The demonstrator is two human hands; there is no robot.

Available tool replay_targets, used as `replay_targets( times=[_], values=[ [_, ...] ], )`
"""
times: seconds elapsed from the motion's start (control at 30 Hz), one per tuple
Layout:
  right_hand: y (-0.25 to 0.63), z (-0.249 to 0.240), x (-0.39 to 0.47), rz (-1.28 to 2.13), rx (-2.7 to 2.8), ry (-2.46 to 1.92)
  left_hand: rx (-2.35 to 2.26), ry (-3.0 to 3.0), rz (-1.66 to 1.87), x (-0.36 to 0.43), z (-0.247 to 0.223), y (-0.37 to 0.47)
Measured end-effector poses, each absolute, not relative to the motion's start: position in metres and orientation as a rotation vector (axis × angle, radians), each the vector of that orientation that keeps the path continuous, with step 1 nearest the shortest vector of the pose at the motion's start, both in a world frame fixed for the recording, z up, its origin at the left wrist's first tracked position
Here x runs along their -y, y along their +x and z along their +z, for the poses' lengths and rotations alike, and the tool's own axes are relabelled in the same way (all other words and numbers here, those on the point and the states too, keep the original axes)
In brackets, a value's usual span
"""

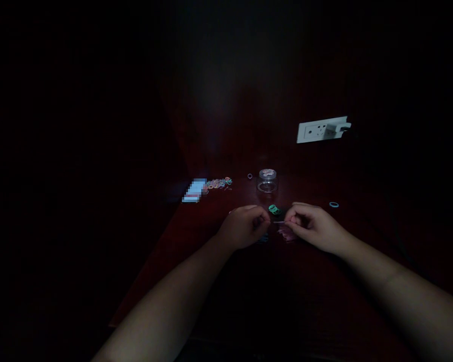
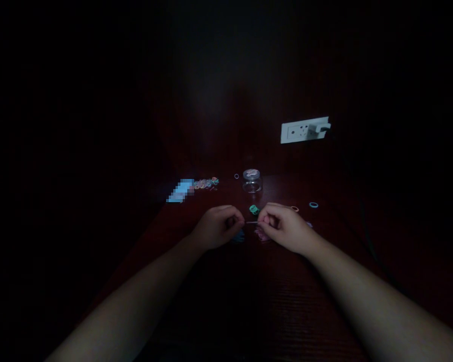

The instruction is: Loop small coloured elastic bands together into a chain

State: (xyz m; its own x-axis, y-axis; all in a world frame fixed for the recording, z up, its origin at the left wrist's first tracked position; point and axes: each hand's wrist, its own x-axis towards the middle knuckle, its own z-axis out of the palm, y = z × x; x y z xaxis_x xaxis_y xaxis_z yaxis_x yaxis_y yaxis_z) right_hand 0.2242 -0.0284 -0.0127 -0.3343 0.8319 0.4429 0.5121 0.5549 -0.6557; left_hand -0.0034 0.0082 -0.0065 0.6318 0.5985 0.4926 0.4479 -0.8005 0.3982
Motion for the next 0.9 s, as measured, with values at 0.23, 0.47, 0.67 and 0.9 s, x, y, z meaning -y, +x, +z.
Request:
replay_targets(
  times=[0.23,0.47,0.67,0.9],
  values=[
    [0.225,-0.013,0.028,0.543,2.029,-1.087,-0.846,2.601,0.917,-0.004,-0.005,0.000],
    [0.225,-0.009,0.030,0.534,2.030,-1.106,-0.854,2.625,0.895,-0.006,-0.005,-0.001],
    [0.235,-0.005,0.025,0.333,2.117,-1.135,-0.839,2.625,0.953,-0.009,-0.006,-0.004],
    [0.244,-0.012,0.018,0.333,2.191,-1.275,-0.819,2.627,0.974,-0.011,-0.006,-0.004]
  ],
)
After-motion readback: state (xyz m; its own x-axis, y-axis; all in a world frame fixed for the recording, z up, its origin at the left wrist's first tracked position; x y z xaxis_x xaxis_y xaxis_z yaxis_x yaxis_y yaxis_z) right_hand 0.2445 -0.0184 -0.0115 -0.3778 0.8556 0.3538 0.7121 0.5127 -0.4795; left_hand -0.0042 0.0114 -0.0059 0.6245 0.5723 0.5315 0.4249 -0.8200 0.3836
